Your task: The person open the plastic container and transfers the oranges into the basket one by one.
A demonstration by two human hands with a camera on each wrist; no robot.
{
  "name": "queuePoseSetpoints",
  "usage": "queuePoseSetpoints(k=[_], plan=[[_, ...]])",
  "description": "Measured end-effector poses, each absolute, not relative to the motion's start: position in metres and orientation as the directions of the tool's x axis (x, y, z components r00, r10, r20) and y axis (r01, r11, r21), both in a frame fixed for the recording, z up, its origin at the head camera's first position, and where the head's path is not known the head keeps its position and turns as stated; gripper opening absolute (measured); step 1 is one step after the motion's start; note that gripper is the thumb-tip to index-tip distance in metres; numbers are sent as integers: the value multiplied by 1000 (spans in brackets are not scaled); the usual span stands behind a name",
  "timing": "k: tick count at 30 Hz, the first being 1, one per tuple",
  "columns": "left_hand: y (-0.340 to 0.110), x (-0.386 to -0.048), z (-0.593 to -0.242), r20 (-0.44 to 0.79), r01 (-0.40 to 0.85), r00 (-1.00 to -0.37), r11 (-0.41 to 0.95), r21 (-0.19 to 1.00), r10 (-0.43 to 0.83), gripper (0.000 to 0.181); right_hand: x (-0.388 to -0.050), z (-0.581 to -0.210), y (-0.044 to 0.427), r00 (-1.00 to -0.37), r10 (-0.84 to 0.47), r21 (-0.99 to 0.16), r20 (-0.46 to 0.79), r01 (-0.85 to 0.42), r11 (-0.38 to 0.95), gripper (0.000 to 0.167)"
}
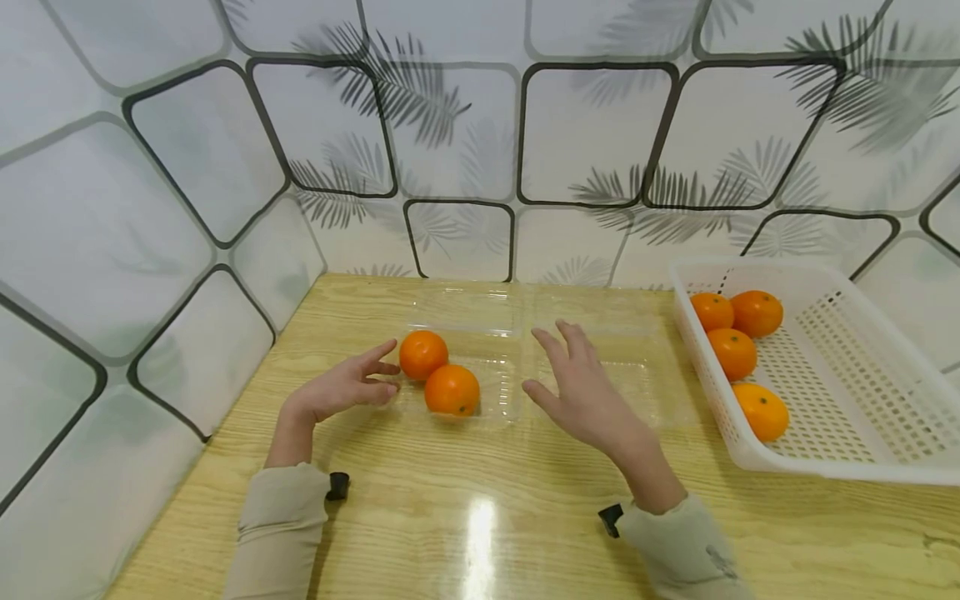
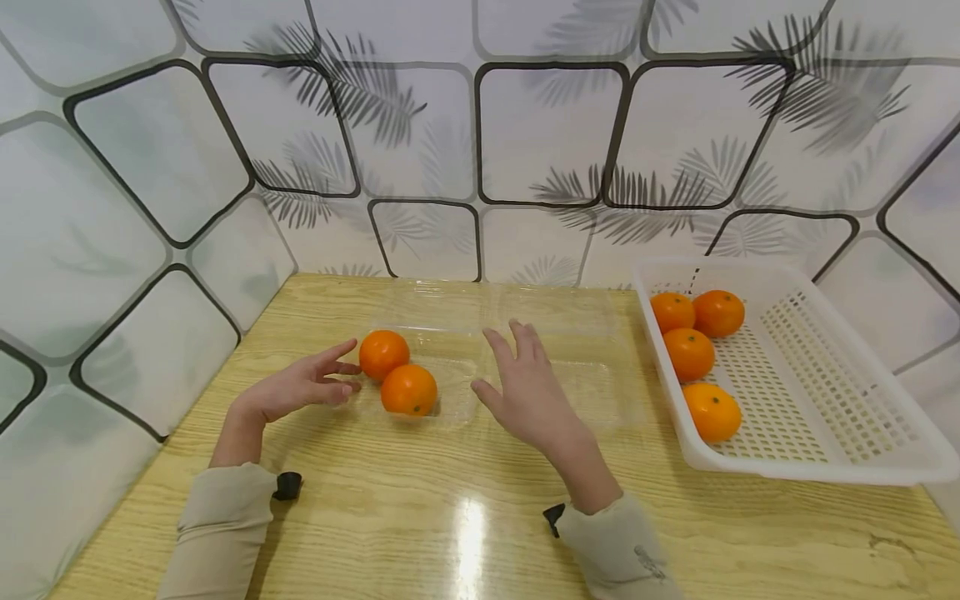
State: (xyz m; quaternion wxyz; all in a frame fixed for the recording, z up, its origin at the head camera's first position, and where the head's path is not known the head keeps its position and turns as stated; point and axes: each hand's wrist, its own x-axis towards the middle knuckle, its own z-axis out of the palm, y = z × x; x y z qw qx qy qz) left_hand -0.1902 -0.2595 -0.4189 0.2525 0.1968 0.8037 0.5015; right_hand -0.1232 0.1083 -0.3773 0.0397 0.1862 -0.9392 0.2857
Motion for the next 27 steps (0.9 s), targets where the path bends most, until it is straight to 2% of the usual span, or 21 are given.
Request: queuePoseSetpoints(k=[14, 27], plan=[[-259, -189, -417, -205, 64, -795, 415, 908, 570, 86, -128, -382, 66, -894, -424, -627, 144, -414, 660, 73], [-263, -190, -420, -193, 79, -799, 418, 905, 570, 84, -131, -392, 20, -878, -468, -585, 100, -433, 686, 74]])
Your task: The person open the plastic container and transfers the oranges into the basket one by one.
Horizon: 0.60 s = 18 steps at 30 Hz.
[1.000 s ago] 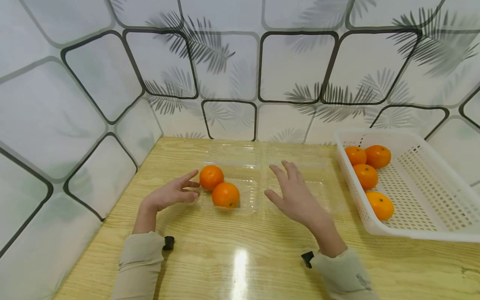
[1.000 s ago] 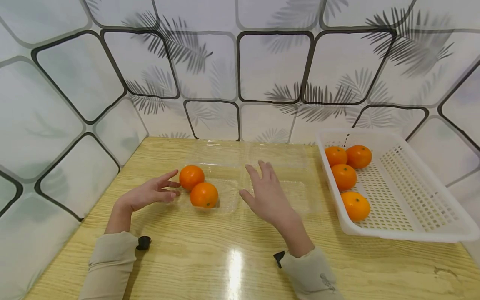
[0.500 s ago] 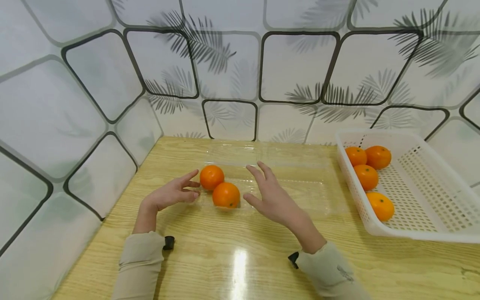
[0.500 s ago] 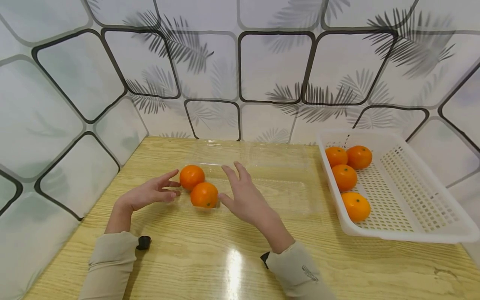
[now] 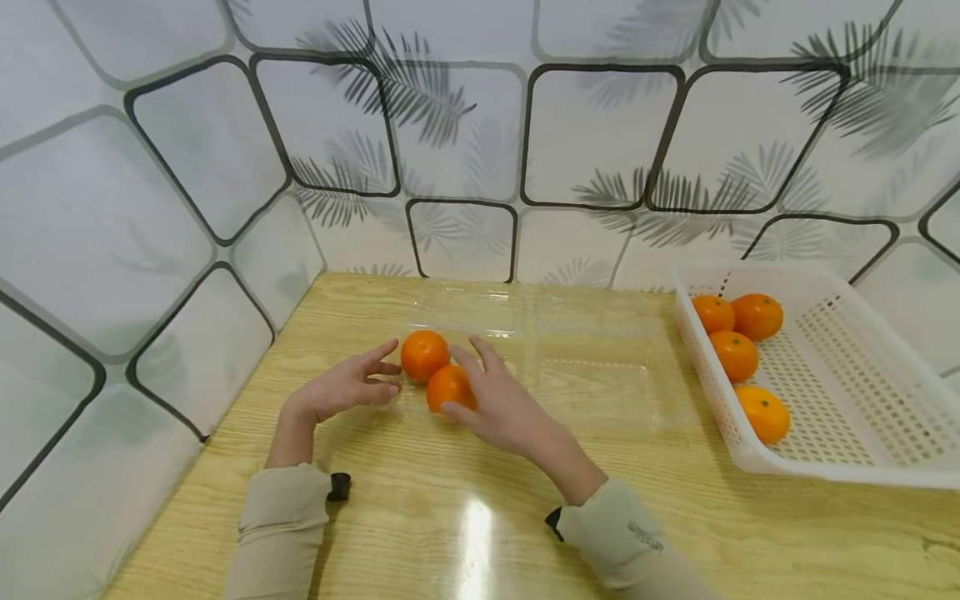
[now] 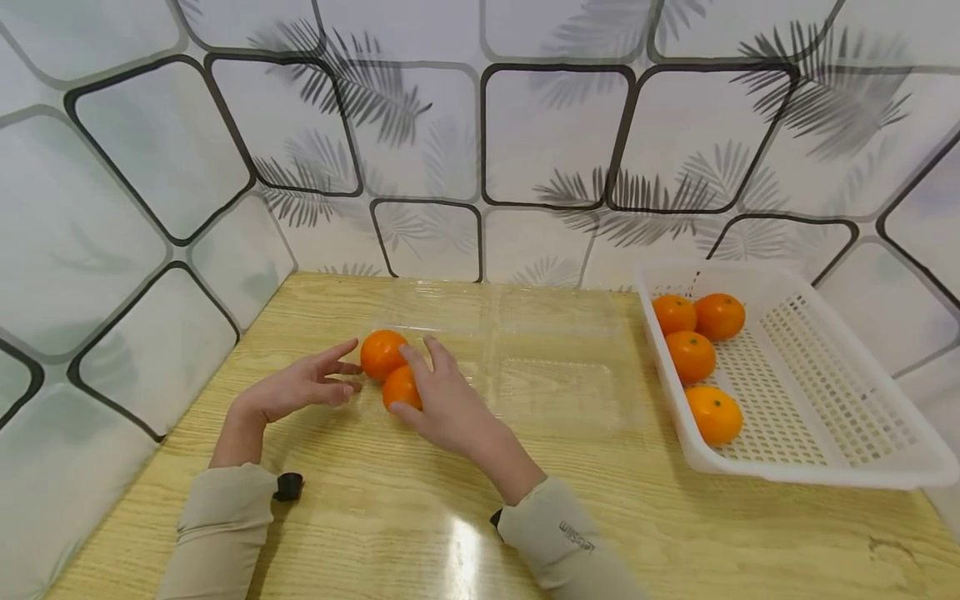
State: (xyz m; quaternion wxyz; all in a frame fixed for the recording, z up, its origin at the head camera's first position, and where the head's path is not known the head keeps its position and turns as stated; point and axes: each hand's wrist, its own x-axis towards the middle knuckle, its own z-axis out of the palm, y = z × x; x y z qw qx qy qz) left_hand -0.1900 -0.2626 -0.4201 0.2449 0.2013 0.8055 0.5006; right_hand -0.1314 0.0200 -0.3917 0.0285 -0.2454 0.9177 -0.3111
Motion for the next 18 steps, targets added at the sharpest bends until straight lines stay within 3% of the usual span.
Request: queuePoseSetpoints(k=[18], plan=[[-262, -191, -420, -191, 81, -801, 418, 905, 567, 84, -138, -406, 7, -899, -429, -485, 94, -417, 769, 71]])
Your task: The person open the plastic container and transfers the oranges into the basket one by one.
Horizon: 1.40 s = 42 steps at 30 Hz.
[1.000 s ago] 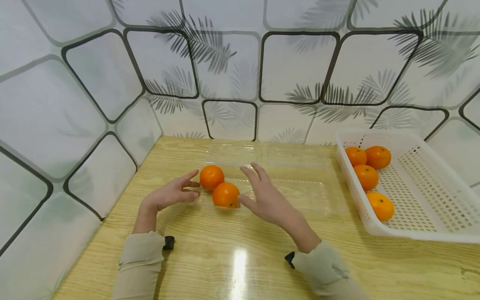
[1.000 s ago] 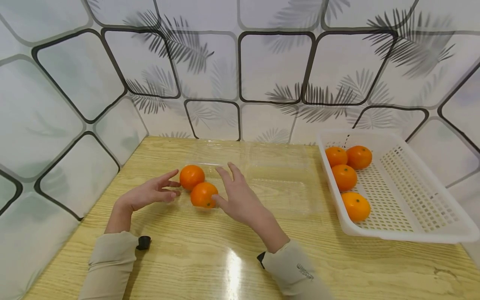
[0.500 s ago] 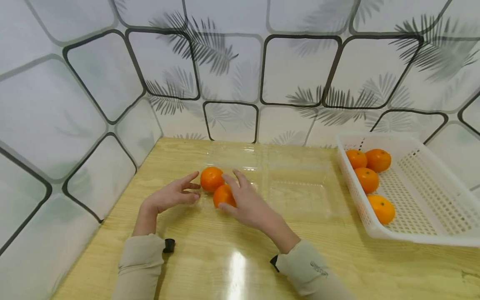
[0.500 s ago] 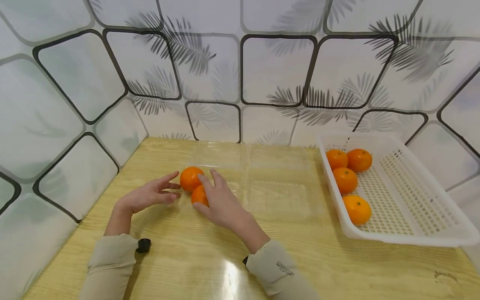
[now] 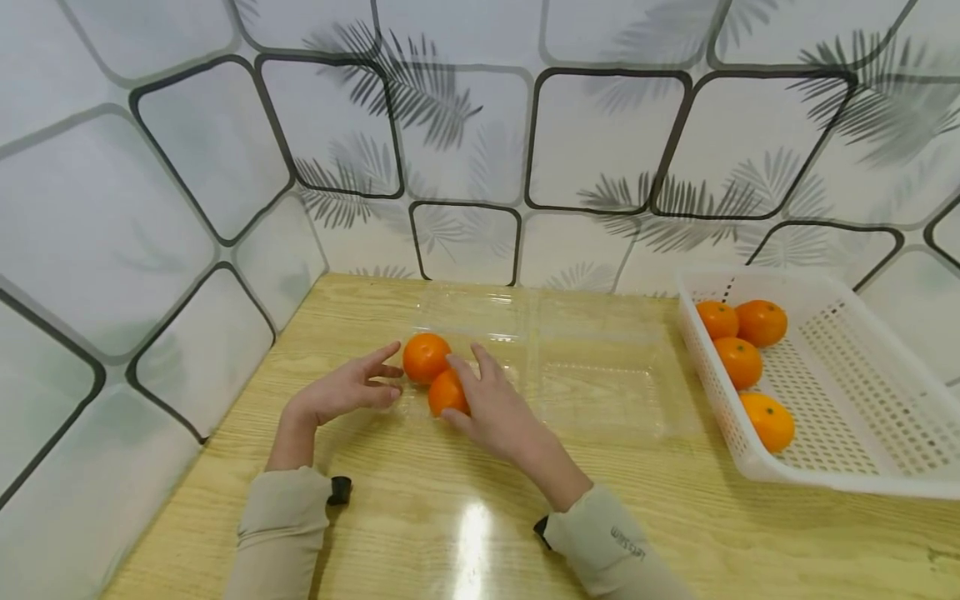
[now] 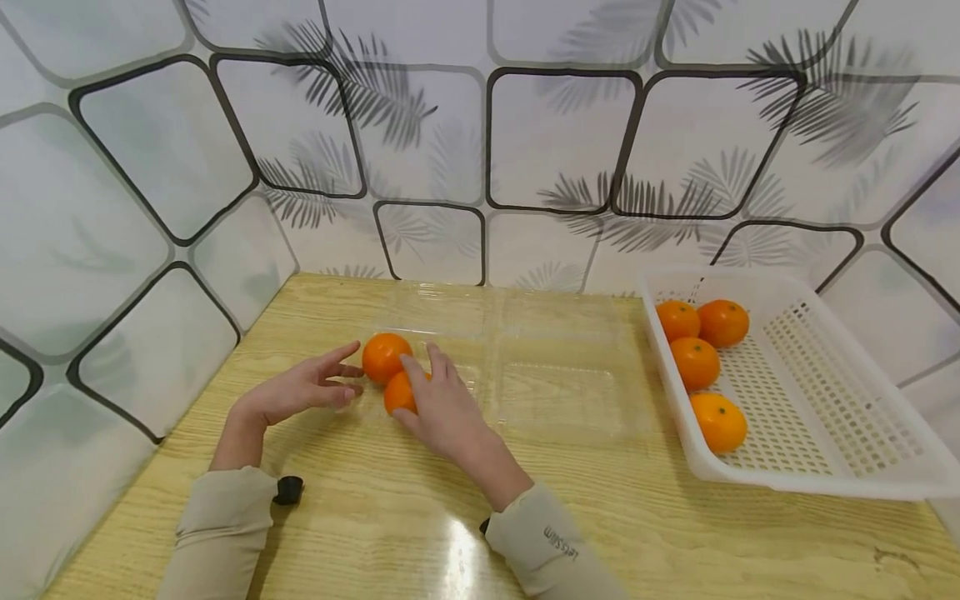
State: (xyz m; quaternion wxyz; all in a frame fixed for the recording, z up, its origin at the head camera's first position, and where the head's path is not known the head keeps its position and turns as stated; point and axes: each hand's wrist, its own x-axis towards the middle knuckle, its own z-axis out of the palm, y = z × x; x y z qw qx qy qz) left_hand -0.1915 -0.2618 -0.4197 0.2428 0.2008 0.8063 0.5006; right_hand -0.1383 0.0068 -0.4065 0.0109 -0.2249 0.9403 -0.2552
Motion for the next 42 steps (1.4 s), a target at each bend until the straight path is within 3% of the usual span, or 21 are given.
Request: queuePoseSetpoints(k=[20, 34, 42], plan=[[-263, -193, -421, -196, 75, -805, 424, 902, 560, 84, -133, -415, -2, -882, -462, -386, 87, -458, 801, 55], [-260, -193, -420, -191, 79, -806, 422, 903, 560, 83, -136, -416, 2, -889, -458, -511, -15, -387, 768, 52], [-261, -193, -421, -189, 74, -803, 409, 910, 566, 86, -139, -417, 3, -901, -435, -567, -10, -353, 744, 43]])
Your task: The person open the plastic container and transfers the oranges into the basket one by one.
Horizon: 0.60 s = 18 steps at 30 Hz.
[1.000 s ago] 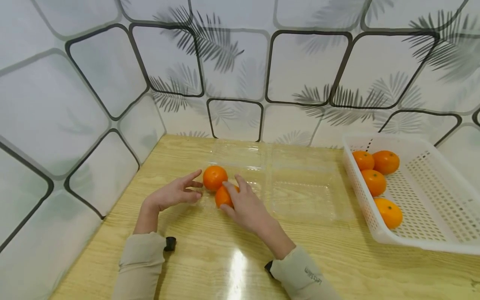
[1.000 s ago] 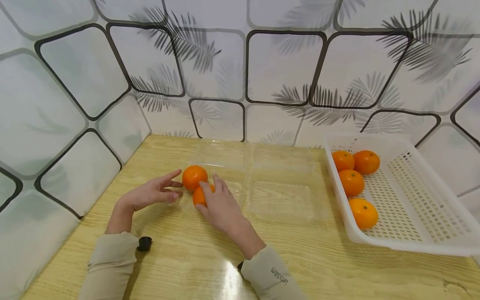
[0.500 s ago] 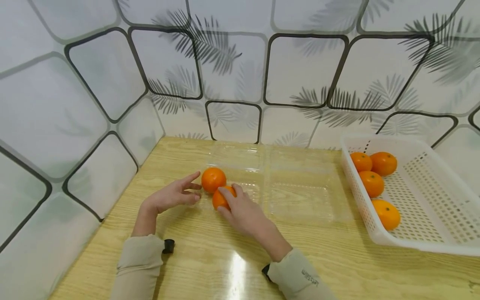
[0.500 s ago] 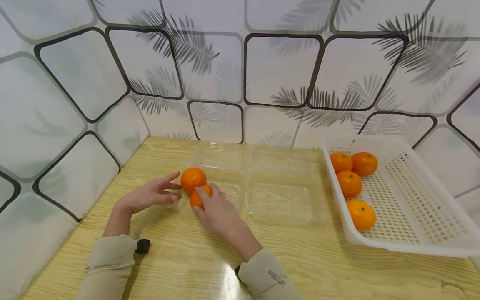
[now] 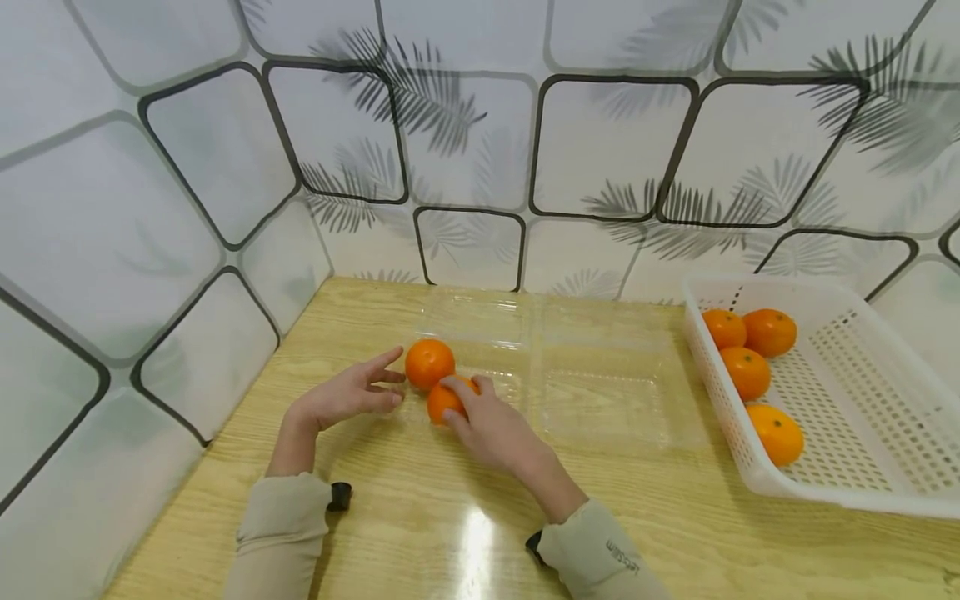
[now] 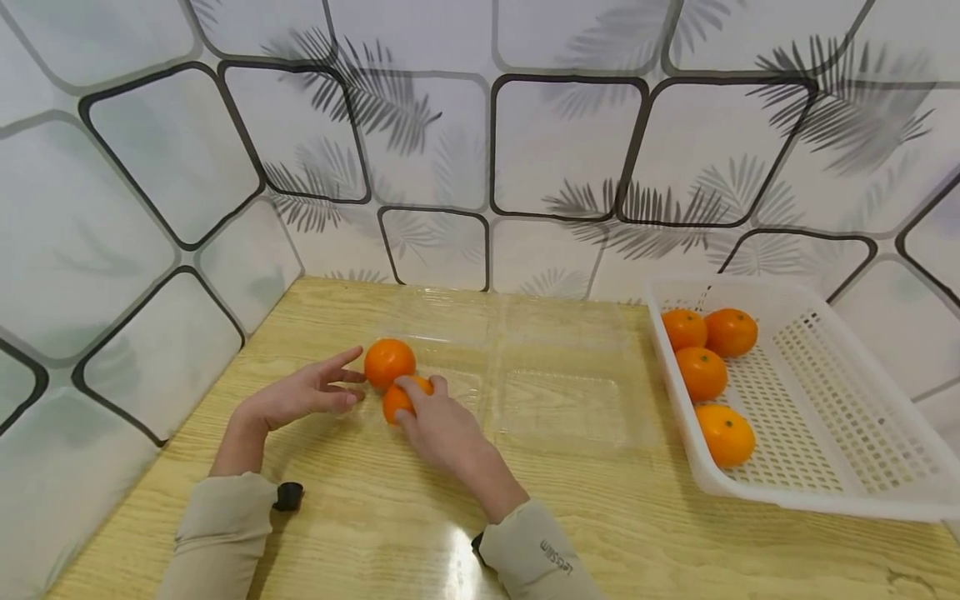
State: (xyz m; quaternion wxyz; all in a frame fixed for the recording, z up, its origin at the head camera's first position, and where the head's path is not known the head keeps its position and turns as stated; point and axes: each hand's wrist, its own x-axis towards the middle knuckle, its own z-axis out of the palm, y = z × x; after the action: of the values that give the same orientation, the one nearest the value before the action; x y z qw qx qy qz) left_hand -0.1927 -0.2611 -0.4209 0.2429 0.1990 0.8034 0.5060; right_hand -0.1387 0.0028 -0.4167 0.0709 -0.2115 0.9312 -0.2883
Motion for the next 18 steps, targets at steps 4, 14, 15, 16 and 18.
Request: queuePoseSetpoints(k=[4, 14, 15, 16, 18], plan=[[-261, -194, -420, -186, 78, -803, 410, 909, 567, 86, -140, -418, 4, -907, -421, -601, 14, -344, 721, 41], [-259, -193, -423, -190, 73, -805, 413, 908, 561, 86, -141, -420, 7, -930, -367, -672, -7, -267, 690, 49], [-258, -193, -423, -192, 67, -806, 408, 910, 560, 86, -142, -420, 7, -931, -366, -672, -7, -266, 691, 49], [-259, -192, -422, -192, 66, -807, 408, 911, 559, 86, -142, -420, 7, -930, -366, -673, -6, -267, 689, 49], [-259, -192, -422, -191, 67, -808, 409, 910, 557, 85, -143, -419, 7, -927, -375, -669, -1, -278, 690, 50]])
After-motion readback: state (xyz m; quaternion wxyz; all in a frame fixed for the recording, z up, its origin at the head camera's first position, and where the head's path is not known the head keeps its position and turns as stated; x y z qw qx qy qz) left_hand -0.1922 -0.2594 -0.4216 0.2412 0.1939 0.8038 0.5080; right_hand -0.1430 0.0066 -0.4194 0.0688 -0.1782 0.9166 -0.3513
